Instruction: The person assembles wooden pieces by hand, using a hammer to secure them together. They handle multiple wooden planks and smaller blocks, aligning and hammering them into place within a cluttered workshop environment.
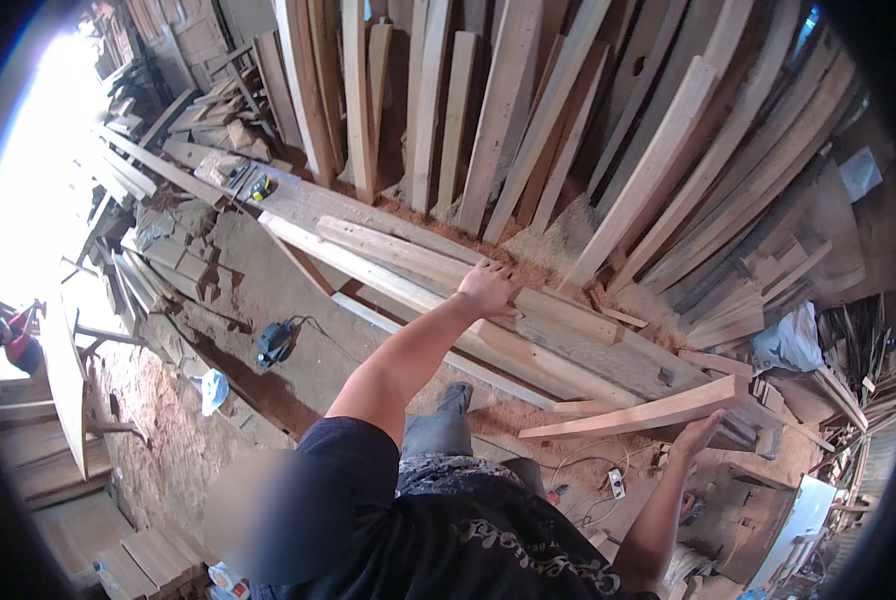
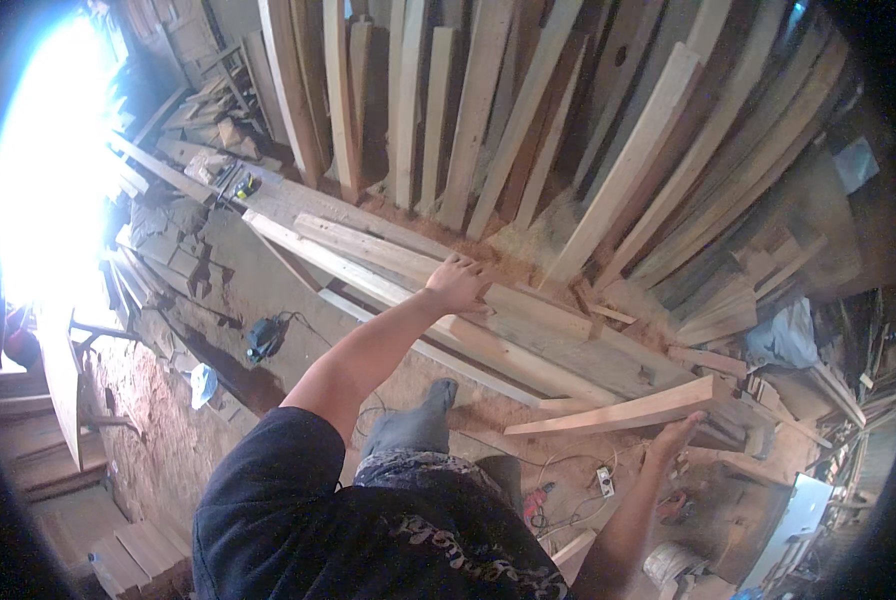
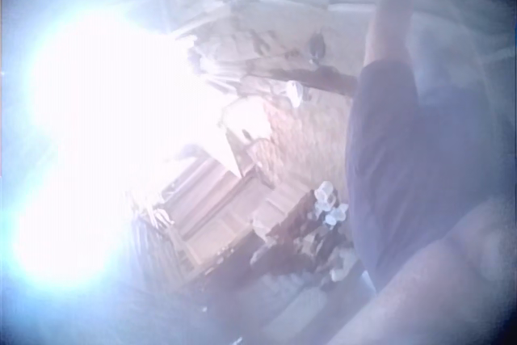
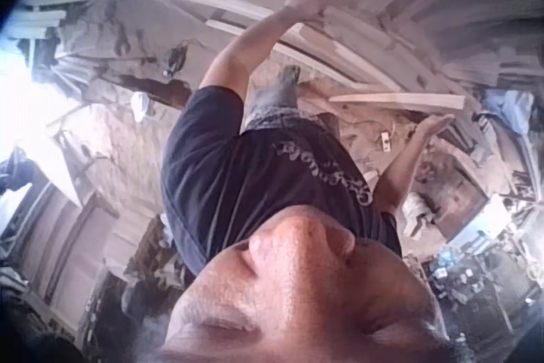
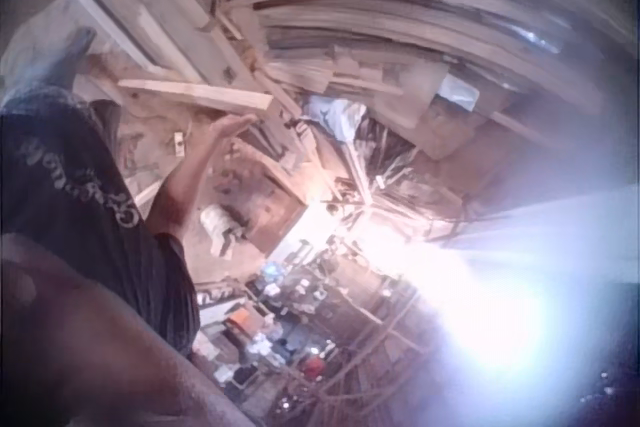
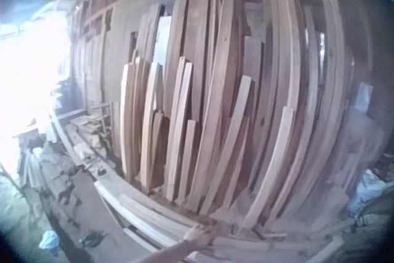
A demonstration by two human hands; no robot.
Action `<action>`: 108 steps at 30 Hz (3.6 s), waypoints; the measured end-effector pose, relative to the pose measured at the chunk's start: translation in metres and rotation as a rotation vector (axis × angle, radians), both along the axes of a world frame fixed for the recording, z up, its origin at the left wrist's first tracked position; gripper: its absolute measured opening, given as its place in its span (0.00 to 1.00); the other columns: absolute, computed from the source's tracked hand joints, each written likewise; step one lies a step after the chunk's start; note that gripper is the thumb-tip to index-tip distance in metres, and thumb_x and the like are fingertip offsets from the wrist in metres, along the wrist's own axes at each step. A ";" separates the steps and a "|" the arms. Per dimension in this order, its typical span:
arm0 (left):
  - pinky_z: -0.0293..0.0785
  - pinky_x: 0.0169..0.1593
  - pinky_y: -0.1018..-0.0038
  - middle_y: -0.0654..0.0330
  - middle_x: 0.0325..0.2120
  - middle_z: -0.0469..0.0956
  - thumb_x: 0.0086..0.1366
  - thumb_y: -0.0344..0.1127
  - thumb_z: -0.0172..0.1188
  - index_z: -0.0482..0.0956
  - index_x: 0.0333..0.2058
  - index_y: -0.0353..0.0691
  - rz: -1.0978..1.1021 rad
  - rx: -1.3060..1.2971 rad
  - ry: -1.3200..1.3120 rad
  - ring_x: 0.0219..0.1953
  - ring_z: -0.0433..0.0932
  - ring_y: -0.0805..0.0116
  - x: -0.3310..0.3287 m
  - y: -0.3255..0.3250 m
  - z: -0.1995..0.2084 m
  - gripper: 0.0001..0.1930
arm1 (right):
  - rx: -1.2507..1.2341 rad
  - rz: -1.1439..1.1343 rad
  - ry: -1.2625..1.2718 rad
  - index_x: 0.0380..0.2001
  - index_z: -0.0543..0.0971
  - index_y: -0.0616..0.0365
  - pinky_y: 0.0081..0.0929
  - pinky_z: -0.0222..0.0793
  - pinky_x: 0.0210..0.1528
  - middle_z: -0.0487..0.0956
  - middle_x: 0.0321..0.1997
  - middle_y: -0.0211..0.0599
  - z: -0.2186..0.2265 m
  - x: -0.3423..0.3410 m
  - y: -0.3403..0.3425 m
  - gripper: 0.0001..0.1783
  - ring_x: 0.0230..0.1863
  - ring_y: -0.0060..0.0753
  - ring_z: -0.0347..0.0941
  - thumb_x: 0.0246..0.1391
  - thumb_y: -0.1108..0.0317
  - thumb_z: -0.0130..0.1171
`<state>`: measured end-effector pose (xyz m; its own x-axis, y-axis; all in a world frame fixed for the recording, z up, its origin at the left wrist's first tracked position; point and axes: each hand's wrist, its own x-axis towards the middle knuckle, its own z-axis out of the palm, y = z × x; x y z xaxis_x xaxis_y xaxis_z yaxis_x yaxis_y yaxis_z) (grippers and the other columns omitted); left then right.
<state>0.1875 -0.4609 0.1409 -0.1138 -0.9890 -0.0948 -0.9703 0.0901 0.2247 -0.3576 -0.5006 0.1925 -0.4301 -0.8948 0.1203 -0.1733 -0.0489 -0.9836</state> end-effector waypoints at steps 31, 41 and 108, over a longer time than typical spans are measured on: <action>0.81 0.56 0.55 0.50 0.44 0.87 0.63 0.40 0.62 0.90 0.43 0.48 2.106 0.258 0.388 0.50 0.85 0.48 0.160 0.722 -0.288 0.12 | 1.321 1.091 0.786 0.34 0.81 0.60 0.23 0.74 0.29 0.82 0.28 0.30 -0.169 0.174 0.300 0.15 0.27 0.23 0.78 0.66 0.59 0.68; 0.79 0.55 0.54 0.46 0.46 0.82 0.71 0.33 0.49 0.83 0.44 0.40 1.682 0.348 0.107 0.52 0.81 0.47 0.337 0.864 -0.421 0.13 | 1.541 0.896 0.948 0.41 0.79 0.57 0.25 0.77 0.34 0.82 0.34 0.31 -0.172 0.341 0.371 0.11 0.30 0.23 0.79 0.67 0.61 0.66; 0.81 0.49 0.68 0.57 0.42 0.85 0.71 0.25 0.59 0.83 0.53 0.32 0.667 0.680 1.580 0.43 0.84 0.64 -0.116 0.364 -0.088 0.14 | 0.822 0.492 -0.324 0.43 0.83 0.66 0.27 0.80 0.45 0.85 0.39 0.36 -0.124 0.261 0.384 0.13 0.40 0.26 0.82 0.65 0.65 0.68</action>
